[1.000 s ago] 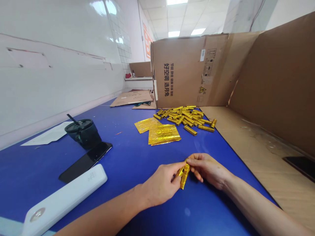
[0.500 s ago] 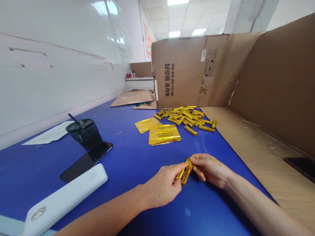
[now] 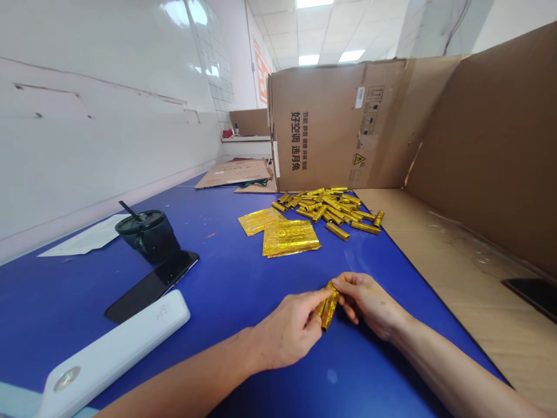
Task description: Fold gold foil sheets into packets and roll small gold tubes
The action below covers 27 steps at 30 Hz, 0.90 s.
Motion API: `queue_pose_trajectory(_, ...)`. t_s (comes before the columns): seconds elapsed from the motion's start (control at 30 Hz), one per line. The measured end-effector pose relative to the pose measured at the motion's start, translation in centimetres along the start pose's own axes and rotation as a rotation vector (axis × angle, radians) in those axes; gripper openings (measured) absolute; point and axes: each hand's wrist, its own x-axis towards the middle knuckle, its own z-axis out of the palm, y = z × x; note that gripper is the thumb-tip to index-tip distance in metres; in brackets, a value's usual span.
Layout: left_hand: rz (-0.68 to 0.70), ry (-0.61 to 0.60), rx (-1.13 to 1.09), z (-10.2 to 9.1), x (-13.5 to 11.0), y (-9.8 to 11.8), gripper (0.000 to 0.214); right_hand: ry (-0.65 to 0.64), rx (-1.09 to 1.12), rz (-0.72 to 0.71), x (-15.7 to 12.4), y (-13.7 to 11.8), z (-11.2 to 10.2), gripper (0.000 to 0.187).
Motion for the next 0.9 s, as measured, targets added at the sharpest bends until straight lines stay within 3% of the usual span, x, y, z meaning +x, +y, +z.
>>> queue_pose_trajectory(0.27, -0.142, 0.058, -0.129, 0.6, 0.0, -0.3, 0.038, 0.032, -0.018, -0.066, -0.1, 0.2, 0.2, 0.032)
queue_pose_trajectory(0.67, -0.186, 0.408, -0.205, -0.4, 0.9, -2.1, 0.024, -0.113, 0.052, -0.089, -0.3, -0.1, 0.0, 0.022)
queue_pose_trajectory(0.77, -0.196, 0.426, -0.274, -0.6, 1.0, -2.4, 0.023, -0.028, 0.029, -0.114, -0.3, -0.1, 0.2, 0.022)
queue_pose_trajectory(0.83, -0.199, 0.399, -0.277, -0.7, 1.0, -2.5, 0.022, 0.073, -0.034, -0.203, -0.3, -0.2, 0.4, 0.027)
queue_pose_trajectory(0.9, -0.184, 0.358, -0.257, -0.6, 1.0, -2.6, 0.022, 0.065, -0.163, -0.315, -0.5, -0.1, 0.5, 0.033)
